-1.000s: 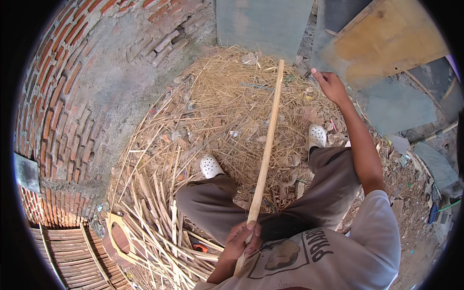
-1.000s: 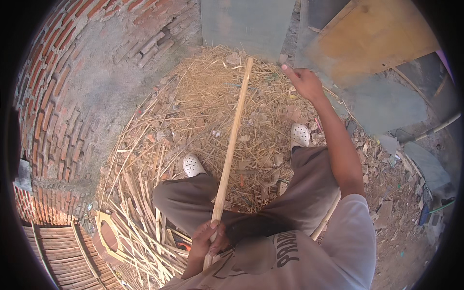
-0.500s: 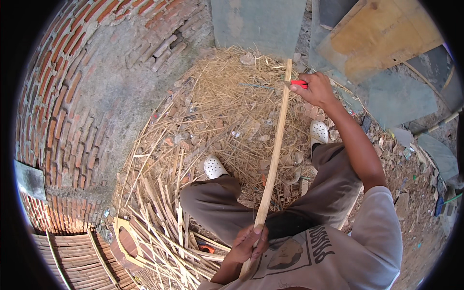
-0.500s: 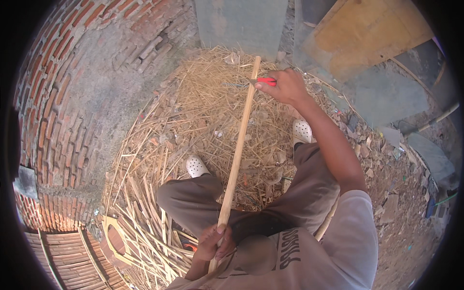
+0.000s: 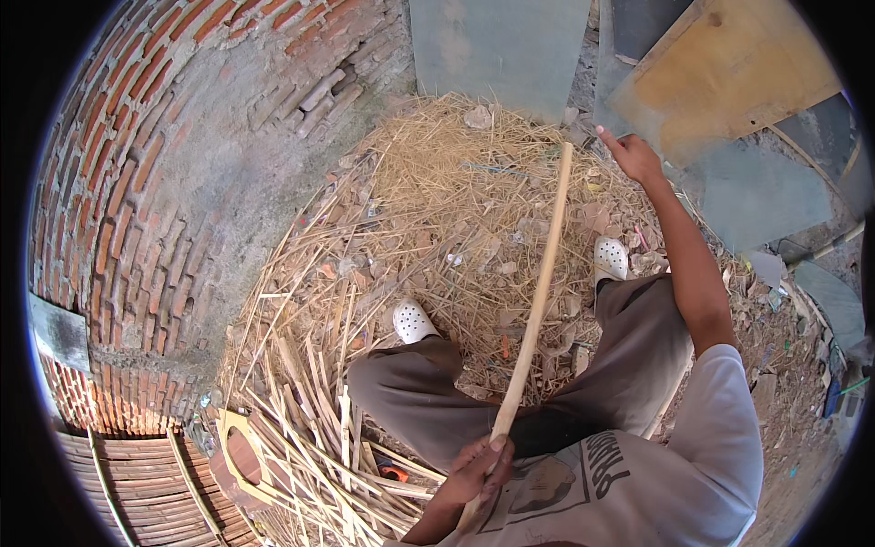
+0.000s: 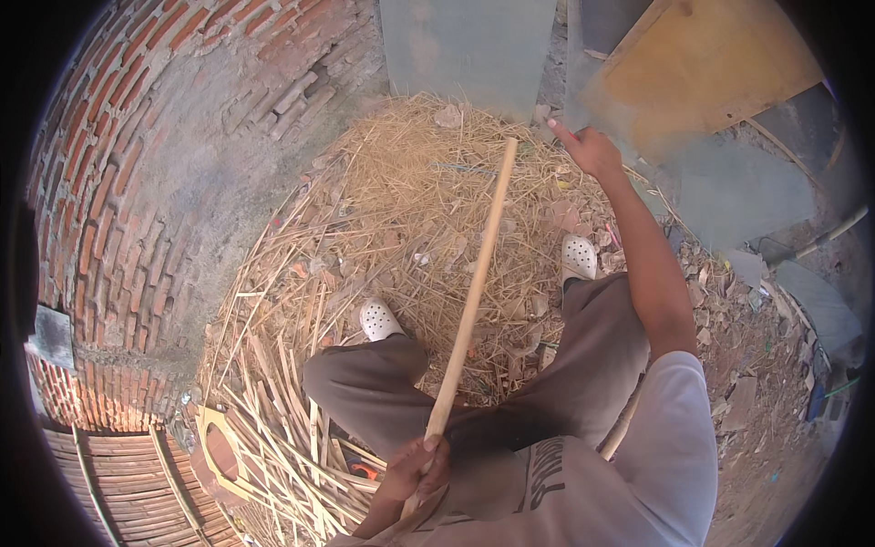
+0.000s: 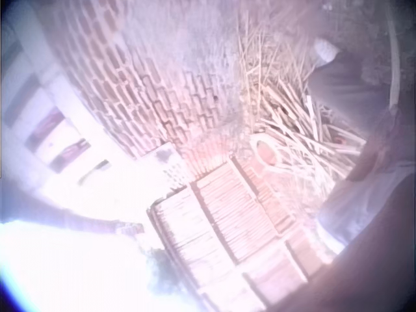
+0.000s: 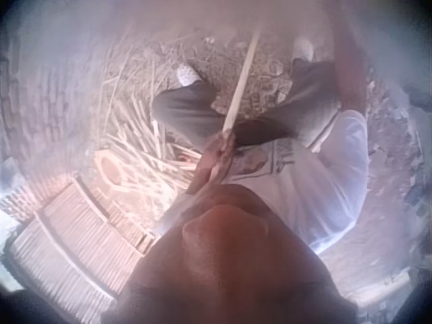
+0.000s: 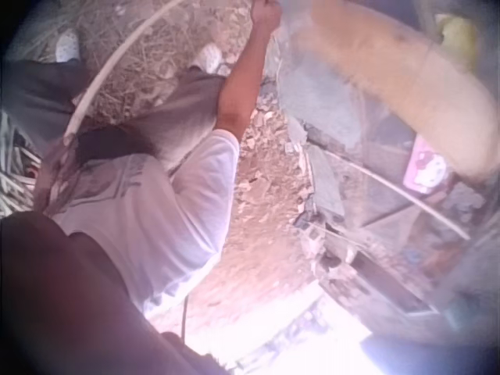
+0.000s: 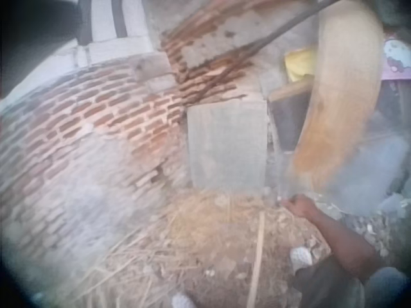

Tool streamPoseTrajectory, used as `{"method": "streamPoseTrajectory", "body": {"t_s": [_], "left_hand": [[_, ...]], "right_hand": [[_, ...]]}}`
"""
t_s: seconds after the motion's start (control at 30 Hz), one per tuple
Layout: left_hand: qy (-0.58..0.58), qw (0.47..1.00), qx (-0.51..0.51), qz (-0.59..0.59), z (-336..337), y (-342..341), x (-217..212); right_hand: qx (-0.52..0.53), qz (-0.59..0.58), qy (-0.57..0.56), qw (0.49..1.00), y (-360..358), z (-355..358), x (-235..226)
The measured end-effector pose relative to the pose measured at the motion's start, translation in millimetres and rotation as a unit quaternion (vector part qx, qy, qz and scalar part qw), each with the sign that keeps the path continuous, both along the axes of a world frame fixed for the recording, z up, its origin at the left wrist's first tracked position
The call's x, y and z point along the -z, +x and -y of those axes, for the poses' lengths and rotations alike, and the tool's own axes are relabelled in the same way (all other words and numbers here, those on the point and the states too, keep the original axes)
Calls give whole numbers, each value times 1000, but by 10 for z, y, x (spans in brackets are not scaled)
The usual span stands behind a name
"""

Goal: The person sits on the ground and uses a red utility knife to peel the outer layer off a long bamboo stick. They hold the stick with their left hand and scrape the knife along its length with their right hand, removing thin strips of bamboo.

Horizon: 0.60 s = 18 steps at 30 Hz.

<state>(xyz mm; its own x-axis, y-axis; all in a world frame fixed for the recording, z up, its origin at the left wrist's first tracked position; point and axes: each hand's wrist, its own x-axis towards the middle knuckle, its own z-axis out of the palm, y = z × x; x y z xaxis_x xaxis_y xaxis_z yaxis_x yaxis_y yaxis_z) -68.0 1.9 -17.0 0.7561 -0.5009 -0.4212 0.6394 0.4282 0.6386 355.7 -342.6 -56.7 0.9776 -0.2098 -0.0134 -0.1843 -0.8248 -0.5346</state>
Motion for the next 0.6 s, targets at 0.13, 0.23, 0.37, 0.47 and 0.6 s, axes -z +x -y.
{"method": "streamPoseTrajectory", "body": {"t_s": [0.13, 0.23, 0.37, 0.47, 0.6], "left_hand": [[5, 989, -144, -9, -105, 277, 12], [52, 981, -184, 15, -64, 460, -35], [131, 972, -195, 2, 21, 602, -223], [200, 963, -175, 42, 41, 583, -310], [198, 964, -169, 51, 18, 523, -247]], "right_hand": [[-158, -2, 7, 987, -562, -582, -450], [-320, 43, -22, 946, -1262, -1116, -590], [-455, 118, -74, 880, -1819, -1501, -549], [-406, 161, -70, 897, -1650, -1514, -445], [-377, 135, -66, 914, -1472, -1484, -444]]}}
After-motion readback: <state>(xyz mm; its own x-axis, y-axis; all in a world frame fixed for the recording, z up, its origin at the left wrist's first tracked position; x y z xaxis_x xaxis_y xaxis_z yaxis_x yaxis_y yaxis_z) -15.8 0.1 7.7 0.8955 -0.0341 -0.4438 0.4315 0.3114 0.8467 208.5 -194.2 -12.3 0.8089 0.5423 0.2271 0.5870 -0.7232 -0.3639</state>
